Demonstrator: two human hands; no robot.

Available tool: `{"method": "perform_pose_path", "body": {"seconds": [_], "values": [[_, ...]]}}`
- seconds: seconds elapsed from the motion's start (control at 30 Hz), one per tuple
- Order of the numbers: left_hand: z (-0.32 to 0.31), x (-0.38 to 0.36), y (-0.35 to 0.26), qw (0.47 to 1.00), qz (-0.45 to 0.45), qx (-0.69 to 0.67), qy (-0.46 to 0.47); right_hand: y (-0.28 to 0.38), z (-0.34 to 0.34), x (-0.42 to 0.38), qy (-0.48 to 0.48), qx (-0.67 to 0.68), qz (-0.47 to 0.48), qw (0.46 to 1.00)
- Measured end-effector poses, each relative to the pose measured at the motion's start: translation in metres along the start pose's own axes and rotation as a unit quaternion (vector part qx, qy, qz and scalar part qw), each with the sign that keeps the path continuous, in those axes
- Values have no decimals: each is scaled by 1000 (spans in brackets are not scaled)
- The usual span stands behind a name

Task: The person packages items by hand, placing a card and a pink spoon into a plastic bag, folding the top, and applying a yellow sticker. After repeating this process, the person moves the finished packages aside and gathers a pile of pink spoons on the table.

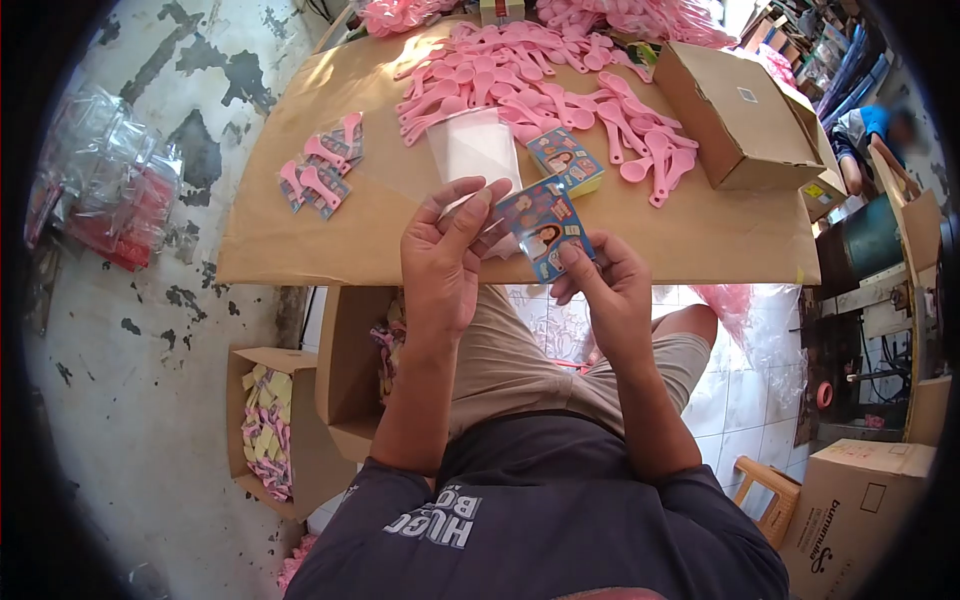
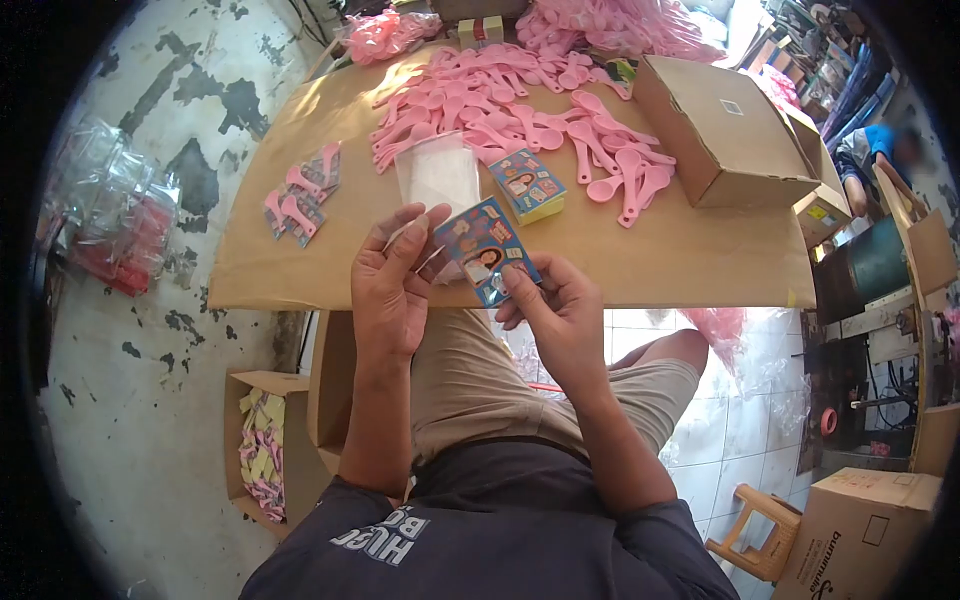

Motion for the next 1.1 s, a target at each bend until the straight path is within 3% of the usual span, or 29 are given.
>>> {"method": "perform_pose_path", "body": {"seconds": [0.17,0.33,0.53,0.67,0.97,1.1], "values": [[-7,0,10,1000,1,-8,15,0,1,-5,-24,-11,-3,1000],[-13,-1,14,999,6,28,17,0,3,-8,59,-60,-57,995],[-23,-4,26,1000,13,-2,28,5,11,-6,-4,-8,-21,1000],[-21,-6,29,999,-2,24,22,-4,19,-9,2,-6,-48,999],[-38,-19,40,997,22,41,61,-6,8,-4,-7,-39,11,999],[-41,-19,33,995,6,67,68,-8,-5,-3,-18,37,39,998]]}}
Point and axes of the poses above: each hand's wrist, its own x-axis towards the middle knuckle, its own z-axis out of the back of the hand, y = z × x, the point moved 7 cm from there along x, towards the middle knuckle, and after that the axes turned 11 degrees about y, right-handed, at the moved point
